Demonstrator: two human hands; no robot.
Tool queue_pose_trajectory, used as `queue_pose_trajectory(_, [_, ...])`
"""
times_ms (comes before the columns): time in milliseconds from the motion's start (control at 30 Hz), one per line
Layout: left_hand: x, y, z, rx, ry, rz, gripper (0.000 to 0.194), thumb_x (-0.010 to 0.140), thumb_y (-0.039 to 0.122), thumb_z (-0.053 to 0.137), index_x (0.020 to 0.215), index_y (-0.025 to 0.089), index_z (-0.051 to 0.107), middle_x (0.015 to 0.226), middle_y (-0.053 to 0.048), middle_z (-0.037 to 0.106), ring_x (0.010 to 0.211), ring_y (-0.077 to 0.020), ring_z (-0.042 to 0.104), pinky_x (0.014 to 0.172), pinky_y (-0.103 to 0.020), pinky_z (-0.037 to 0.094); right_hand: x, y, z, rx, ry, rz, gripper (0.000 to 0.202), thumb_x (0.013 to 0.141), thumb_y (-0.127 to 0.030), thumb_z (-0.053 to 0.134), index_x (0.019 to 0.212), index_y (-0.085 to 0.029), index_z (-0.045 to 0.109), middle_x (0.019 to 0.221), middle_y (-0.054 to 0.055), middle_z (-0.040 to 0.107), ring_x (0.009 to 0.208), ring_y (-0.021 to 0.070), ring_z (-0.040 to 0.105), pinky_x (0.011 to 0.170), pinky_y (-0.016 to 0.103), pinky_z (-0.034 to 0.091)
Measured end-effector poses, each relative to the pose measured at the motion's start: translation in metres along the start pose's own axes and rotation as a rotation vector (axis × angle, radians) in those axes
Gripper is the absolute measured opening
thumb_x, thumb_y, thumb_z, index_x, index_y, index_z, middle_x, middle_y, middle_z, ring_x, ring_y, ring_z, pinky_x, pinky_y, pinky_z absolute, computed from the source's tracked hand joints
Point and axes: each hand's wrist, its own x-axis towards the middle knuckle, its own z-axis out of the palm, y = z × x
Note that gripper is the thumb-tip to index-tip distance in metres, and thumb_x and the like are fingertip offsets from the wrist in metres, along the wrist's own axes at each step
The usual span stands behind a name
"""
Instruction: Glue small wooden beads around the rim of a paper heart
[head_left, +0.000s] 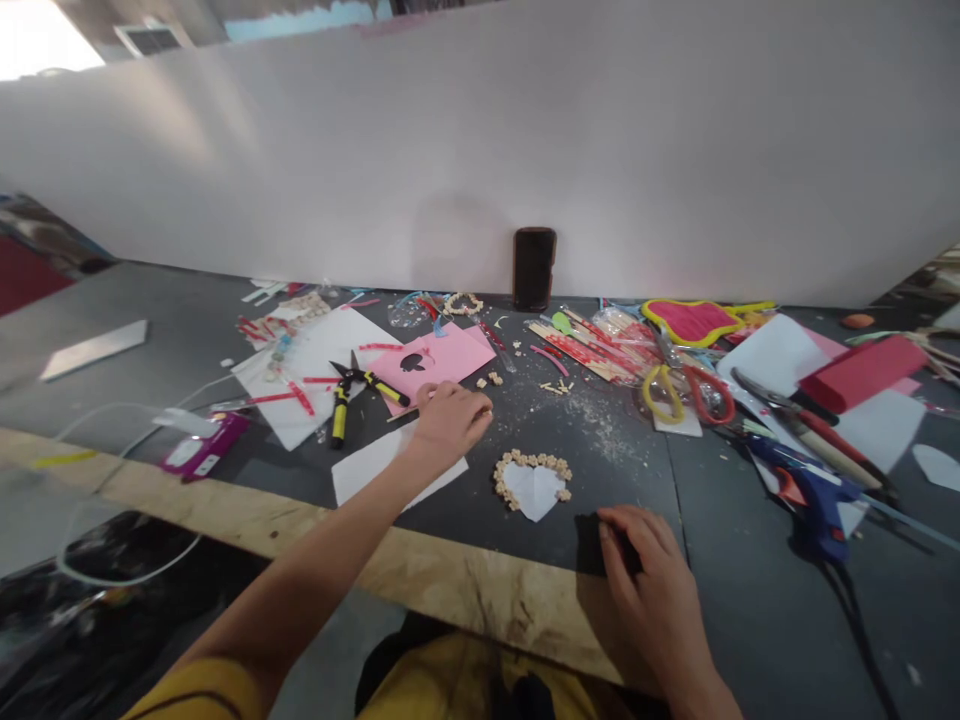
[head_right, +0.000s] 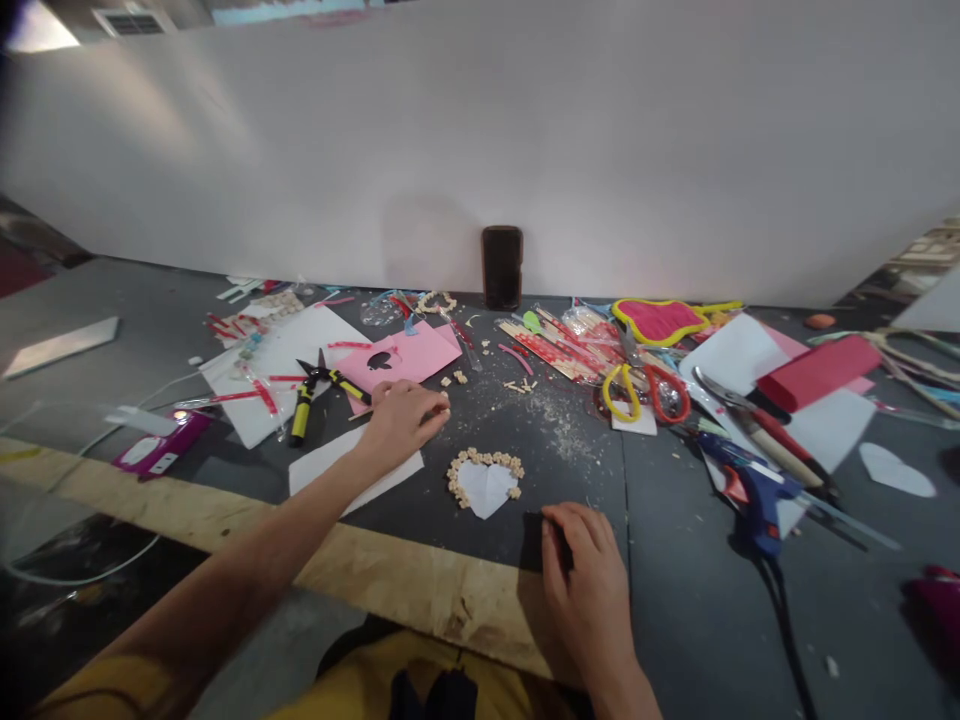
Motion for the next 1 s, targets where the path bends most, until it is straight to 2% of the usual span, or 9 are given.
queue_pose_trajectory(67, [-0.016,0.012,-0.007,-0.096,0.021,0.009,0.015,0.087,0.028,0.049,0.089,0.025,0.064,0.092,-0.001,0.07,0.095,-0.022,0.052,0.084,-0.041,0.026,0.001,-0.002,-0.001,0.017,0.021,0.008,0.015,0.088,-0.026,0.047,0.095,-0.02,0.059,0.09,0.008,0.062,0.085,0.0203,0.058,0.074,0.035,0.049])
queue_pose_trajectory(167, [-0.046,0.034,-0.006,-0.246,-0.048,0.083,0.012,0.085,0.026,0.052,0.09,0.028,0.063,0.089,0.002,0.07,0.092,-0.0196,0.055,0.085,-0.04,0.028,0.001,-0.009,-0.004,0.032,0.014,0.004,0.015,0.088,-0.025,0.048,0.097,-0.02,0.059,0.091,0.008,0.062,0.087,0.0195,0.059,0.076,0.034,0.049])
queue_pose_trajectory(300, [-0.081,0.06,0.009,-0.295,-0.036,0.172,0.014,0.081,0.02,0.056,0.094,0.025,0.059,0.083,0.002,0.069,0.091,-0.02,0.055,0.092,-0.044,0.025,0.0,-0.027,-0.002,0.058,-0.119,-0.059,0.016,0.088,-0.022,0.048,0.1,-0.02,0.059,0.091,0.006,0.064,0.085,0.0175,0.06,0.075,0.03,0.05])
queue_pose_trajectory(400, [-0.094,0.069,0.021,-0.258,0.013,0.229,0.018,0.082,0.019,0.055,0.1,0.024,0.055,0.08,0.001,0.069,0.089,-0.0208,0.056,0.094,-0.047,0.024,0.0,-0.036,0.004,0.039,-0.21,-0.1,0.019,0.088,-0.02,0.047,0.1,-0.02,0.061,0.09,0.005,0.067,0.081,0.0173,0.061,0.073,0.031,0.05])
queue_pose_trajectory(533, [-0.1,0.068,0.032,-0.188,0.08,0.294,0.022,0.083,0.021,0.058,0.104,0.026,0.053,0.074,0.0,0.068,0.086,-0.0217,0.057,0.093,-0.049,0.026,0.002,-0.04,0.007,-0.027,-0.276,-0.129,0.021,0.089,-0.018,0.045,0.1,-0.021,0.062,0.092,0.005,0.068,0.081,0.0186,0.061,0.073,0.034,0.049])
queue_pose_trajectory(633, [-0.101,0.063,0.032,-0.187,0.105,0.306,0.026,0.083,0.023,0.06,0.107,0.027,0.052,0.077,0.001,0.069,0.087,-0.0218,0.057,0.092,-0.05,0.026,0.003,-0.04,0.006,-0.039,-0.306,-0.141,0.021,0.09,-0.018,0.043,0.1,-0.021,0.062,0.092,0.006,0.068,0.08,0.0183,0.06,0.073,0.034,0.048])
queue_pose_trajectory(767, [-0.105,0.05,0.025,-0.256,0.111,0.244,0.02,0.085,0.022,0.055,0.105,0.027,0.054,0.081,0.0,0.069,0.087,-0.022,0.056,0.093,-0.049,0.027,0.002,-0.045,0.007,-0.104,-0.304,-0.122,0.018,0.089,-0.028,0.048,0.098,-0.02,0.062,0.088,0.006,0.067,0.079,0.0192,0.059,0.071,0.033,0.044])
queue_pose_trajectory(833, [-0.108,0.041,0.023,-0.289,0.151,0.196,0.02,0.086,0.021,0.053,0.105,0.027,0.055,0.084,-0.001,0.069,0.089,-0.0224,0.055,0.092,-0.048,0.03,0.001,-0.049,0.01,-0.167,-0.293,-0.119,0.018,0.089,-0.031,0.049,0.092,-0.021,0.063,0.082,0.005,0.066,0.074,0.0195,0.057,0.066,0.033,0.04])
queue_pose_trajectory(1000, [-0.112,0.026,0.024,-0.336,0.276,0.126,0.019,0.086,0.018,0.051,0.103,0.024,0.059,0.093,-0.002,0.068,0.097,-0.0233,0.051,0.09,-0.043,0.036,0.004,-0.054,0.016,-0.212,-0.225,-0.13,0.016,0.089,-0.027,0.048,0.083,-0.022,0.063,0.075,0.003,0.065,0.071,0.0186,0.055,0.065,0.031,0.033])
